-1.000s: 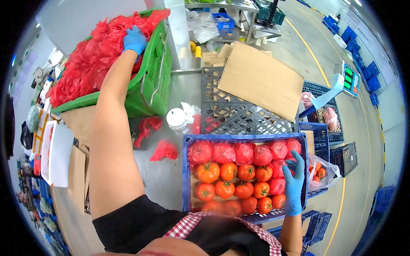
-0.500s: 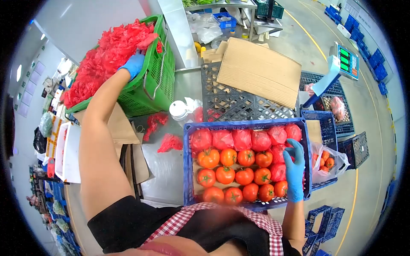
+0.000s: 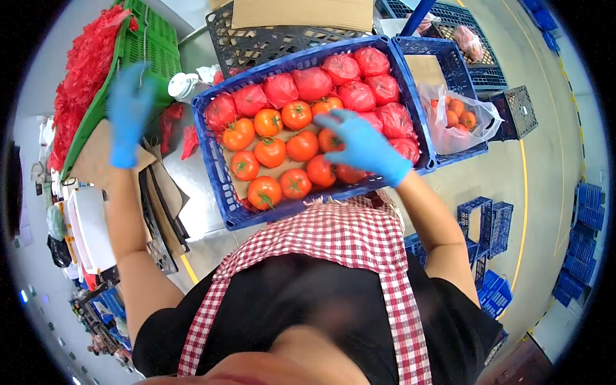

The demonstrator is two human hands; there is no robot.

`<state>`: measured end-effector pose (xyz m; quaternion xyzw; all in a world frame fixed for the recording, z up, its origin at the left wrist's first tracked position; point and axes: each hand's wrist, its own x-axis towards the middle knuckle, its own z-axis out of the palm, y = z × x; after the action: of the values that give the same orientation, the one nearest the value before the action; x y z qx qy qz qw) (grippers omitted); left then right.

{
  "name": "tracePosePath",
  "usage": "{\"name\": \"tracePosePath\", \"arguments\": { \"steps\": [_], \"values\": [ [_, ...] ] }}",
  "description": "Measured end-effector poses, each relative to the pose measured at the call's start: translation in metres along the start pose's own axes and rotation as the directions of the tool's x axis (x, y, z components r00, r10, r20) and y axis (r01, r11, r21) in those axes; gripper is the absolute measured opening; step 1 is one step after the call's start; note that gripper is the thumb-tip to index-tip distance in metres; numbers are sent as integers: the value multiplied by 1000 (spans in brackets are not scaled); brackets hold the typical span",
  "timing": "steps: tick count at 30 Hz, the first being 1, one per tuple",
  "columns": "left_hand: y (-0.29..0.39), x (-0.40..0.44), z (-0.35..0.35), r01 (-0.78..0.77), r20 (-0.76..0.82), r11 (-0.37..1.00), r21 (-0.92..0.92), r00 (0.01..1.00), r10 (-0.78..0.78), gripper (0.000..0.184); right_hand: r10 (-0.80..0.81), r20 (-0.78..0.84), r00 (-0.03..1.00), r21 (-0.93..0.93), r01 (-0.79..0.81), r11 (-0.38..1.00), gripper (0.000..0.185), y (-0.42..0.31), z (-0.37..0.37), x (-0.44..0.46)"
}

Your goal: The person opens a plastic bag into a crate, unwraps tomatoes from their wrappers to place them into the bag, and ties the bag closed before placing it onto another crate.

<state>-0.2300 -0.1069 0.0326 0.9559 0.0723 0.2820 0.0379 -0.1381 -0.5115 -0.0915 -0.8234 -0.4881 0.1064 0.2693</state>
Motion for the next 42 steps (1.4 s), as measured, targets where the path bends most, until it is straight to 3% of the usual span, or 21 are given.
{"name": "tracePosePath", "arguments": {
  "steps": [1,2,3,6,9,14,17,18,20,22,27,29,30,33,34,35,36,38,39,40,42],
  "values": [
    [40,-26,20,153,189,958,-244,976,-108,34,-132,43,990,-96,136,986,67,1,15,4],
    [63,-49,46,239,411,816,-527,912,-1,41,-171,74,982,-265,185,946,66,1,25,6],
    [98,-78,57,318,493,805,-501,869,-37,52,-130,115,985,-235,155,960,66,-2,26,7],
    [158,-130,93,223,672,942,-251,740,4,73,-79,176,981,-198,114,974,68,-3,22,3],
    [187,-154,106,-31,496,999,42,869,6,75,-177,198,964,-293,231,928,69,10,25,-13],
    [197,-160,105,119,584,992,-50,809,-68,81,-315,195,929,-262,359,896,68,26,34,-15],
    [220,-163,93,170,606,985,33,780,-155,83,-229,204,952,-259,278,925,53,19,48,-10],
    [227,-165,94,217,593,976,-5,787,-172,83,-162,279,946,-348,257,901,49,11,39,-8],
    [227,-172,98,283,570,955,-88,801,-185,83,-214,218,952,-257,268,929,44,18,29,-17],
    [227,-182,98,192,556,981,-29,818,-144,79,-252,140,958,-220,278,935,50,23,38,-25],
    [255,-161,90,41,721,990,137,681,-128,83,-200,229,953,-313,266,911,56,14,34,-28],
    [253,-142,95,42,777,982,185,606,-173,86,-151,358,922,-248,250,936,59,11,34,-4],
    [249,-144,102,55,761,987,150,631,-151,84,-130,416,900,-226,241,944,61,12,30,0],
    [236,-162,96,44,683,999,17,729,-43,77,-140,360,922,-85,182,980,57,16,16,-6],
    [232,-168,91,-47,693,996,77,721,-19,76,-139,326,935,-31,157,987,56,19,11,-9],
    [233,-167,88,38,728,993,112,677,-108,77,-139,294,946,35,135,990,55,20,7,-6],
    [234,-166,86,129,759,980,154,619,-201,78,-89,376,922,253,-10,967,57,19,3,3],
    [228,-167,98,89,757,984,153,630,-175,77,-64,570,819,564,-333,756,61,23,-11,21],
    [223,-171,106,70,742,991,117,657,-134,75,-124,505,854,808,-417,416,55,30,-13,22],
    [230,-159,103,42,764,995,92,637,-98,71,-446,358,820,837,-494,-237,42,29,-30,19],
    [236,-155,98,-1,760,997,80,647,-60,65,-223,320,921,780,-390,-490,42,54,-80,3]
  ]
}}
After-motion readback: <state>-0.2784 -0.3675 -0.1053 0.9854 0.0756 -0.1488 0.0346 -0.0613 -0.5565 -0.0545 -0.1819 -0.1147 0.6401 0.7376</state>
